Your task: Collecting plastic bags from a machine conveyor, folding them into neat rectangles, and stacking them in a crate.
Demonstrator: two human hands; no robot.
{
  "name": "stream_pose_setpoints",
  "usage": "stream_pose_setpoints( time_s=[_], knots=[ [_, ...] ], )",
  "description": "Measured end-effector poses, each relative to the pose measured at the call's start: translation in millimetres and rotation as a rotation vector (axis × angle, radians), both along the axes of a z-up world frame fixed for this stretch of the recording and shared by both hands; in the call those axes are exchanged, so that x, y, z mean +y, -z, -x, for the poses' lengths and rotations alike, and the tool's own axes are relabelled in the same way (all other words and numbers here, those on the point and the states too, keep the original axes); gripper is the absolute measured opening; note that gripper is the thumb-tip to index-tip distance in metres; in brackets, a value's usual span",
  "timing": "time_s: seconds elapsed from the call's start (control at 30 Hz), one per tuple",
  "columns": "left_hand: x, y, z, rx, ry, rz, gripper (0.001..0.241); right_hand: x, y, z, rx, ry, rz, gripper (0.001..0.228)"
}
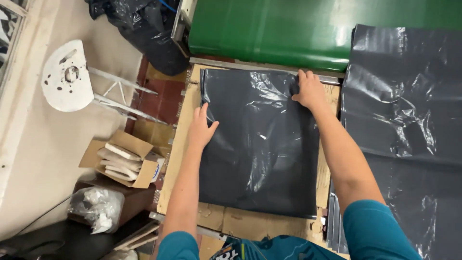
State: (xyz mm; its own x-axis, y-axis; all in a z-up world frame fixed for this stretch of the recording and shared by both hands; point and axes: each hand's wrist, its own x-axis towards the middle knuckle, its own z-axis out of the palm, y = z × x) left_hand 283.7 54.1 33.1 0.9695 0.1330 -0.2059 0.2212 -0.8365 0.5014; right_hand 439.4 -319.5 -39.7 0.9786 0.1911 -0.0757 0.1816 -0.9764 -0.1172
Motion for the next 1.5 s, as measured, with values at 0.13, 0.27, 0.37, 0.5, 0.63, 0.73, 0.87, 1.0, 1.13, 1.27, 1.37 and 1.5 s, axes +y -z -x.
stream_pose_setpoints(
  time_s=[0.13, 0.27, 0.37, 0.5, 0.63, 0.73, 0.87, 1.0, 1.13, 1.27, 1.37, 1.5],
  knots=[
    [-17, 5, 8, -0.199, -0.007, -0.443, 0.082, 2, 9, 3, 0.031, 0.088, -0.106, 0.069],
    [-30, 39, 15, -0.565, 0.161, -0.366, 0.057, 21, -59, 64, -0.615, -0.109, -0.039, 0.032],
    [-40, 81, 9, 0.164, 0.06, 0.821, 0.057, 31, -83, 111, -0.699, -0.241, -0.182, 0.028],
    [5, 12, 22, 0.556, -0.22, 1.436, 0.112, 36, -118, 235, -0.622, -0.287, -0.374, 0.017],
    [62, 42, 34, 0.109, -0.316, 1.413, 0.077, 28, -89, 333, -0.545, -0.305, -0.382, 0.019],
    [104, 113, 45, 0.079, -0.403, 1.368, 0.064, 25, -56, 381, -0.456, -0.266, -0.363, 0.029],
    [86, 99, 75, 0.158, -0.336, 1.099, 0.047, 24, -39, 406, -0.357, -0.241, -0.302, 0.033],
    [53, 61, 108, -0.044, -0.299, 0.506, 0.059, 33, -63, 403, -0.192, -0.144, -0.17, 0.027],
    [-47, 59, 149, -0.539, 0.205, -0.106, 0.046, 117, -93, 370, -0.224, -0.296, -0.492, 0.062],
    [-97, 68, 196, -0.352, 0.631, -0.335, 0.052, 180, -45, 347, -0.291, -0.251, -0.657, 0.084],
    [-78, 48, 186, -0.427, 0.515, -0.292, 0.072, 134, -10, 348, -0.349, -0.118, -0.381, 0.078],
    [-9, 56, 160, -0.304, 0.302, -0.38, 0.076, 66, -16, 352, -0.297, 0.056, -0.24, 0.084]
  ],
)
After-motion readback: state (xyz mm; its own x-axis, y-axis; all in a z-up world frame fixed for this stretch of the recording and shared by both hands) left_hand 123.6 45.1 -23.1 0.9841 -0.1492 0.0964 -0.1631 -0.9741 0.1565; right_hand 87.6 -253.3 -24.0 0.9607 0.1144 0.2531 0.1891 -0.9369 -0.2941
